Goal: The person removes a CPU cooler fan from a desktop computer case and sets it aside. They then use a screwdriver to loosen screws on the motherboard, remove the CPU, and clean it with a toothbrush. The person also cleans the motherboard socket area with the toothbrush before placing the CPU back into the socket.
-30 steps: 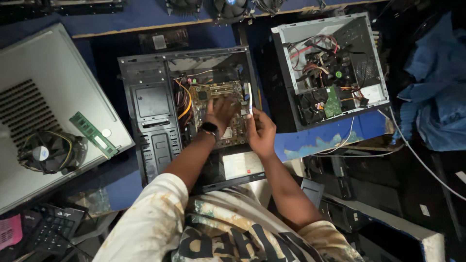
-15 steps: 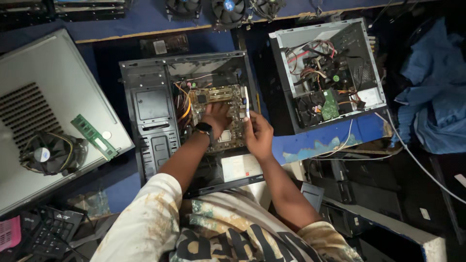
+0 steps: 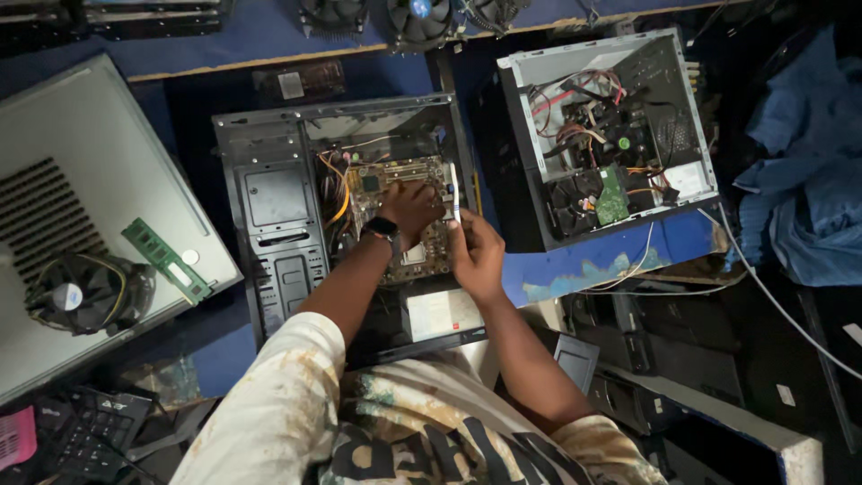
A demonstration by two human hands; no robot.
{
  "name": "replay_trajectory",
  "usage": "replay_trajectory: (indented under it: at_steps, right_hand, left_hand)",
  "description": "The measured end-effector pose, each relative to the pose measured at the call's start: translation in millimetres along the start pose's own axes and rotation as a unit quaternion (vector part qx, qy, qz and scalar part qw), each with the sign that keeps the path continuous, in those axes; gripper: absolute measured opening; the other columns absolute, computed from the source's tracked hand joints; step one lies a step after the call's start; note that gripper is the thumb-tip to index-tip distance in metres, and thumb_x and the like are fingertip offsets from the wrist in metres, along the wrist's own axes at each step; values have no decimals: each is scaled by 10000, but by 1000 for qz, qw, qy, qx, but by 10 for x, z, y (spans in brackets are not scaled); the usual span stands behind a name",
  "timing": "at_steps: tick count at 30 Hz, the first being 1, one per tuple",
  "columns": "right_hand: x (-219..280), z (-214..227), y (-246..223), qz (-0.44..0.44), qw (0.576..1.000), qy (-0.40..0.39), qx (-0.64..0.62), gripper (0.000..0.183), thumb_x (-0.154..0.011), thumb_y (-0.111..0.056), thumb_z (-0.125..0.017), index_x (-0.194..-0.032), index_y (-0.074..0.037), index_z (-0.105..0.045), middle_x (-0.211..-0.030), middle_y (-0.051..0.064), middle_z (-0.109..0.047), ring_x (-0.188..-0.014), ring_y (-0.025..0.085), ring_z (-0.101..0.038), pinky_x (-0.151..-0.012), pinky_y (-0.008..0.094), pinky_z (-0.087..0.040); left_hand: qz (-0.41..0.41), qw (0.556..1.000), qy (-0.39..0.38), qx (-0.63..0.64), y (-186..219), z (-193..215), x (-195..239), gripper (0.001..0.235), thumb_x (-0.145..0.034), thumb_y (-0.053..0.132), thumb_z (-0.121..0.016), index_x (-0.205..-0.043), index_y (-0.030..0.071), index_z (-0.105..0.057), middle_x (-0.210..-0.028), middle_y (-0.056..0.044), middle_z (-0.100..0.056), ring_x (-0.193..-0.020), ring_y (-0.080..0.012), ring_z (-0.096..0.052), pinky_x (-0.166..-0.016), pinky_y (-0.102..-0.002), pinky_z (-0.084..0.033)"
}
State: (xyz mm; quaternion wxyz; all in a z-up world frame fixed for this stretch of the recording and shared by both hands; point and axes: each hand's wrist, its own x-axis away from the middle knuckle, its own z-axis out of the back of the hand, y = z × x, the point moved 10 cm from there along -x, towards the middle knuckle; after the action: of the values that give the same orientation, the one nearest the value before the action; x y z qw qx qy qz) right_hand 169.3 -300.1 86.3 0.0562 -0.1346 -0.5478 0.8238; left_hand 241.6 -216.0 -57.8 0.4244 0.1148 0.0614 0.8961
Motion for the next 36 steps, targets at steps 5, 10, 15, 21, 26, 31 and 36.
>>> replay_trajectory:
  at_steps: [5,10,15,21,26,31,36]
  right_hand:
    - [3,-1,26,12,1000,6,-14,203,-1043,-136,-650,-1181,8,-684,-809,42,-671,-663,31,-567,-579,215,-464]
    - [-5,15,103,-4,1000,6,7,219,-1029,-132,-662,-1194,11,-685,-830,47,-686,-655,39,-571,-556,217,-458]
    - [33,13,43,35,999,15,-11,220,-1041,-131,-659,-1199,22,-666,-911,73,-717,-726,48,-631,-632,214,-510]
    - [22,-1,116,25,998,18,-46,229,-1035,-112,-654,-1197,51,-659,-896,56,-721,-740,45,-625,-636,208,-510]
    - [43,-35,224,-2,998,1,-56,216,-1037,-101,-647,-1180,58,-674,-839,28,-675,-698,33,-584,-590,204,-471]
    - [40,-53,232,0,997,-3,-77,221,-1041,-108,-640,-1195,50,-660,-823,6,-667,-688,21,-570,-580,194,-466]
    - [48,-58,258,-4,995,-13,-94,220,-1041,-115,-627,-1198,36,-659,-810,-12,-652,-659,9,-549,-561,184,-448]
  left_hand:
    - [-4,993,116,-15,-60,-18,-14,516,-828,259,-763,-1325,269,-622,-1383,-46,-523,-1407,-280,-403,-1010,-600,-380]
    - [-76,993,41,-83,133,-150,-19,599,-746,275,-757,-1332,294,-633,-1397,-35,-526,-1394,-252,-421,-1043,-562,-359]
    - [-151,986,18,-63,242,-35,67,472,-726,265,-731,-1198,285,-723,-1408,-85,-539,-1304,-288,-446,-1000,-533,-341]
    - [-172,979,99,-53,185,227,405,242,-749,241,-693,-936,142,-811,-1330,-80,-627,-1261,-285,-501,-1009,-472,-370]
    - [-15,995,-24,-92,-78,129,628,173,-812,200,-657,-911,158,-793,-1180,-62,-691,-1275,-283,-543,-1080,-488,-351]
    - [76,997,-25,20,-165,157,725,203,-772,196,-670,-936,140,-778,-1122,-125,-696,-1183,-333,-594,-1041,-517,-393]
    - [131,988,-12,84,-81,-184,622,298,-774,218,-671,-1038,98,-739,-1145,-154,-675,-1109,-360,-620,-917,-521,-487]
